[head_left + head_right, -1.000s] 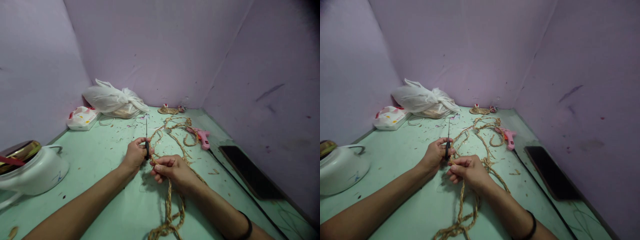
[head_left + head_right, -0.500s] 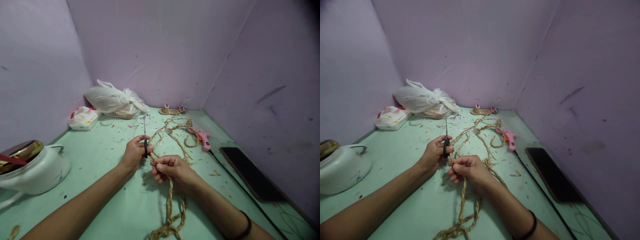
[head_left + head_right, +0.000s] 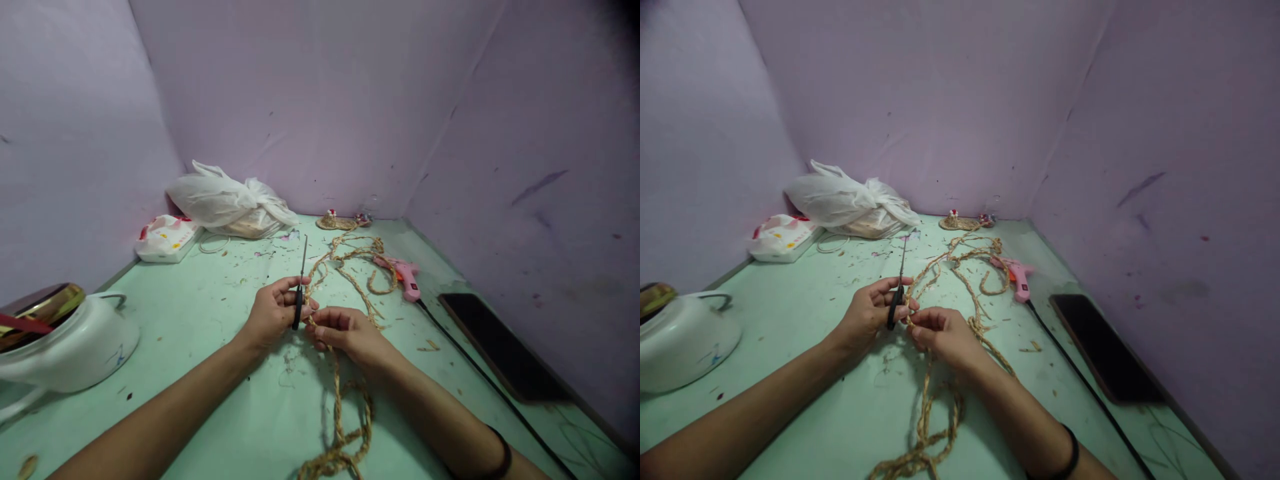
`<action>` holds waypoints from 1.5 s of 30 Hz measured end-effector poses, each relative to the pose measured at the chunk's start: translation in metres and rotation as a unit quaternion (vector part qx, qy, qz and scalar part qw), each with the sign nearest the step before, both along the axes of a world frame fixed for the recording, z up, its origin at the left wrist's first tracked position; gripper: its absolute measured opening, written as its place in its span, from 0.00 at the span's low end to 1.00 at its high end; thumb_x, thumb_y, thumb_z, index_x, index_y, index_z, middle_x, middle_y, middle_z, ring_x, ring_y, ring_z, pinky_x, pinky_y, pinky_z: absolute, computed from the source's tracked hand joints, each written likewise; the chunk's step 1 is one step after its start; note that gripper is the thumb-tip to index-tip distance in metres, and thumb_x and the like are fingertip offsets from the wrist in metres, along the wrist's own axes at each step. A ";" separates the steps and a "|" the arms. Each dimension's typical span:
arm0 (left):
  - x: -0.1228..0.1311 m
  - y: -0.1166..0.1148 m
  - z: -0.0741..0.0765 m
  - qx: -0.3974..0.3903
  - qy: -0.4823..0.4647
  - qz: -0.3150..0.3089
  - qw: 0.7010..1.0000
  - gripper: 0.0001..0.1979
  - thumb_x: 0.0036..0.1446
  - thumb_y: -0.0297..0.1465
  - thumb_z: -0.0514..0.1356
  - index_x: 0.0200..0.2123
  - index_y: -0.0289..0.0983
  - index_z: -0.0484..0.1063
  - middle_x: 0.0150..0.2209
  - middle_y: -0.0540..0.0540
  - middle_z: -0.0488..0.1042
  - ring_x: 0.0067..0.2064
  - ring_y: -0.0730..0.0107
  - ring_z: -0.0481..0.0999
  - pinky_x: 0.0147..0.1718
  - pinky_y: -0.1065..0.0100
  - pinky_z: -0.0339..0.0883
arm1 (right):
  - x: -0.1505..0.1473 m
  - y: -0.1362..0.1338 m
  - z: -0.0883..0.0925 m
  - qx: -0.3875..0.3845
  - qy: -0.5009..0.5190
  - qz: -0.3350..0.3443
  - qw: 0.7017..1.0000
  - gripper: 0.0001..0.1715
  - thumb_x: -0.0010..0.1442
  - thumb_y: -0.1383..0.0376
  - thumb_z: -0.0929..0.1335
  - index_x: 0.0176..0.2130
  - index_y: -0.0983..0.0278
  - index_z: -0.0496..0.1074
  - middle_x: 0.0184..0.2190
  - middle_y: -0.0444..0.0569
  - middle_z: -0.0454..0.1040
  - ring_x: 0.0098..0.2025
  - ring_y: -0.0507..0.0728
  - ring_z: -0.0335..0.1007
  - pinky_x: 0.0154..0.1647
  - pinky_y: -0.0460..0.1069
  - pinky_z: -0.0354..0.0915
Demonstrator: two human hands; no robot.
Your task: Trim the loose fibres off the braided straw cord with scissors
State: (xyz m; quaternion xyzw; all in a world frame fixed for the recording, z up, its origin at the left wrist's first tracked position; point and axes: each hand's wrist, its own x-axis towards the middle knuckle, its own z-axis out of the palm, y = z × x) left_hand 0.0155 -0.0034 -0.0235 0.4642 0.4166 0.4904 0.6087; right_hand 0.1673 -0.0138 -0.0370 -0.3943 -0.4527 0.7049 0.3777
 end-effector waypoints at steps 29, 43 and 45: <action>-0.018 -0.004 0.000 0.241 0.464 0.007 0.852 0.18 0.44 0.31 0.58 0.42 0.39 0.69 0.28 0.50 0.73 0.28 0.71 0.70 0.29 0.72 0.60 | 0.003 0.004 0.013 0.035 0.014 -0.228 0.973 0.19 0.34 0.65 0.74 0.31 0.67 0.73 0.19 0.41 0.69 0.20 0.49 0.62 0.25 0.47 0.61; -0.020 -0.005 0.000 0.326 0.665 -0.047 0.670 0.28 0.47 0.32 0.51 0.54 0.38 0.60 0.37 0.43 0.74 0.37 0.59 0.73 0.33 0.65 0.61 | 0.006 0.006 0.004 0.170 -0.164 -0.193 0.952 0.06 0.42 0.68 0.67 0.24 0.65 0.74 0.16 0.41 0.64 0.20 0.49 0.55 0.21 0.45 0.53; -0.020 -0.006 0.001 0.318 0.669 -0.054 0.669 0.28 0.46 0.31 0.51 0.54 0.37 0.59 0.37 0.43 0.75 0.36 0.59 0.73 0.32 0.65 0.60 | 0.006 0.006 0.003 0.200 -0.194 -0.194 0.941 0.06 0.42 0.69 0.67 0.24 0.65 0.74 0.18 0.42 0.66 0.22 0.50 0.57 0.23 0.46 0.55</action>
